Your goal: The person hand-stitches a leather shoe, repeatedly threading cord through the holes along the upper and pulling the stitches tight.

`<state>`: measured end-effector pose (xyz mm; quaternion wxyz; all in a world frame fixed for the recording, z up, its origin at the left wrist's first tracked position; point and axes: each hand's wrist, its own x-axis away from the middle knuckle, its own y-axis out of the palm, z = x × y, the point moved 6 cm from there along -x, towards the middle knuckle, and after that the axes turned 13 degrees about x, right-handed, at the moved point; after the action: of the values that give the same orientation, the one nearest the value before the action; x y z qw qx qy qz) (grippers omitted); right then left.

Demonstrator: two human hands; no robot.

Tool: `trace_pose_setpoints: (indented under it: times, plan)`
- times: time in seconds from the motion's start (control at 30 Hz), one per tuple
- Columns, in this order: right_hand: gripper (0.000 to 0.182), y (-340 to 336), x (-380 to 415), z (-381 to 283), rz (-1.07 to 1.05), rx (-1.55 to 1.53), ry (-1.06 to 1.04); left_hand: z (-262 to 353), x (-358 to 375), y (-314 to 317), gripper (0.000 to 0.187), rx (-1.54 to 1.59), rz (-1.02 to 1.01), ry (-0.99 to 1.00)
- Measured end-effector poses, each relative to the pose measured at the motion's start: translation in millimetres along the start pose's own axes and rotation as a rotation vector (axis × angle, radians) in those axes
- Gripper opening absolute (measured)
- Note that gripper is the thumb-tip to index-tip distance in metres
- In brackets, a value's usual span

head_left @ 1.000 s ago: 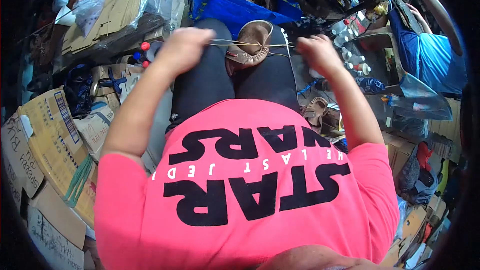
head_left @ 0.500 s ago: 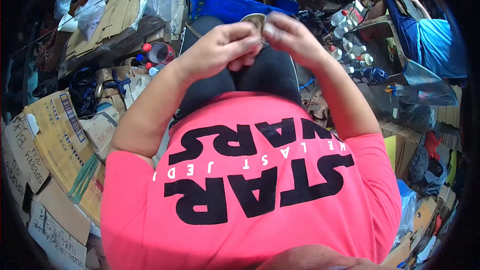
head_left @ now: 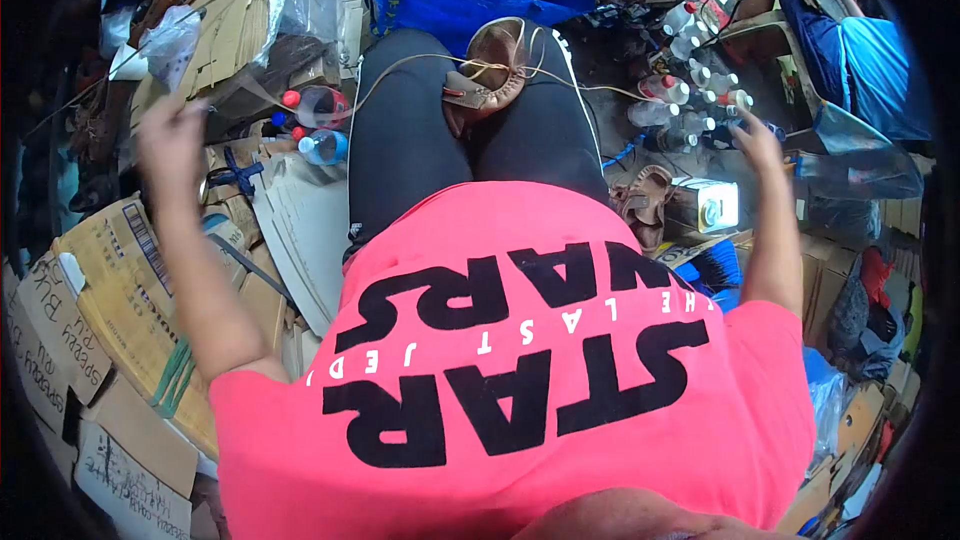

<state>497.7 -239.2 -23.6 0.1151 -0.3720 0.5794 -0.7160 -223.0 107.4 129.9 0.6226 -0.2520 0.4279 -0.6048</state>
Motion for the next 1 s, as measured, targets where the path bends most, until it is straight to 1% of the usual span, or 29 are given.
trace_pose_setpoints:
  times: [0.03,0.07,0.1,0.13,0.17,0.2,0.27,0.3,0.33,0.4,0.47,0.53,0.57,0.6,0.63,0.67,0.7,0.73,0.8,0.87,0.93,0.97,1.0]
  plan:
    - [0.049,-5.3,21.3,-69.9,0.098,-0.035,-0.203,46.7,24.1,42.7,0.036,0.208,-0.113,0.146]
    - [0.047,3.9,28.1,-122.9,0.173,-0.232,-0.473,75.8,36.1,83.4,0.040,0.293,-0.296,0.326]
    - [0.043,-6.6,58.5,-181.3,0.238,-0.261,-0.619,102.1,55.0,114.7,0.043,0.484,-0.410,0.233]
    - [0.039,-18.5,88.2,-228.2,0.153,-0.292,-0.679,127.3,68.9,136.3,0.048,0.408,-0.452,0.413]
    - [0.036,-16.6,101.1,-257.5,0.170,-0.400,-0.766,147.8,80.7,150.6,0.052,0.442,-0.472,0.552]
    - [0.033,-15.3,109.9,-277.7,0.188,-0.510,-0.855,158.7,87.2,161.5,0.046,0.497,-0.530,0.520]
    - [0.023,-15.0,114.9,-301.9,0.260,-0.476,-0.946,159.6,87.1,179.7,0.036,0.478,-0.701,0.390]
    - [0.016,-18.2,114.1,-306.8,0.285,-0.433,-0.935,154.4,83.0,183.7,0.024,0.473,-0.672,0.489]
    - [0.016,-20.6,110.3,-305.8,0.285,-0.436,-0.936,147.2,78.2,179.2,0.024,0.471,-0.673,0.489]
    - [0.017,-20.6,100.4,-294.8,0.290,-0.317,-0.912,110.9,66.8,174.6,0.019,0.524,-0.745,0.176]
    - [0.016,-19.0,85.0,-267.0,0.367,-0.256,-0.845,51.9,54.5,160.9,0.020,0.639,-0.658,-0.110]
    - [0.017,-10.9,63.0,-225.3,0.324,-0.250,-0.665,-9.0,40.6,144.4,0.019,0.728,-0.571,-0.132]
    - [0.017,-4.1,52.2,-206.1,0.252,-0.292,-0.605,-22.7,40.8,147.3,0.019,0.728,-0.570,-0.137]
    - [0.019,5.1,43.5,-190.3,0.177,-0.332,-0.545,-37.6,41.5,147.6,0.019,0.807,-0.504,-0.173]
    - [0.020,13.0,31.0,-176.5,0.218,-0.307,-0.538,-45.3,42.6,147.1,0.024,0.884,-0.437,-0.209]
    - [0.023,19.6,22.8,-168.2,0.258,-0.284,-0.528,-35.8,43.9,148.1,0.024,0.881,-0.440,-0.215]
    - [0.025,17.1,22.5,-170.2,0.205,-0.254,-0.461,-6.3,37.5,140.8,0.027,0.658,-0.318,-0.046]
    - [0.025,4.9,30.1,-184.1,0.207,-0.255,-0.460,30.1,33.7,134.2,0.031,0.433,-0.194,0.119]
    - [0.021,-17.3,57.8,-229.4,0.159,-0.455,-0.623,112.2,43.4,147.9,0.040,0.467,-0.371,0.260]
    - [0.018,-25.4,71.9,-270.0,0.065,-0.623,-0.811,178.5,59.1,168.0,0.042,0.506,-0.454,0.659]
    - [0.015,-31.8,77.8,-300.1,0.063,-0.659,-0.925,215.3,66.1,191.7,0.040,0.600,-0.482,0.782]
    - [0.012,-41.8,86.6,-312.1,0.101,-0.560,-0.977,225.3,63.8,200.0,0.040,0.602,-0.481,0.782]
    - [0.012,-43.7,86.5,-316.8,0.100,-0.559,-0.978,231.2,61.4,214.2,0.036,0.569,-0.606,0.706]
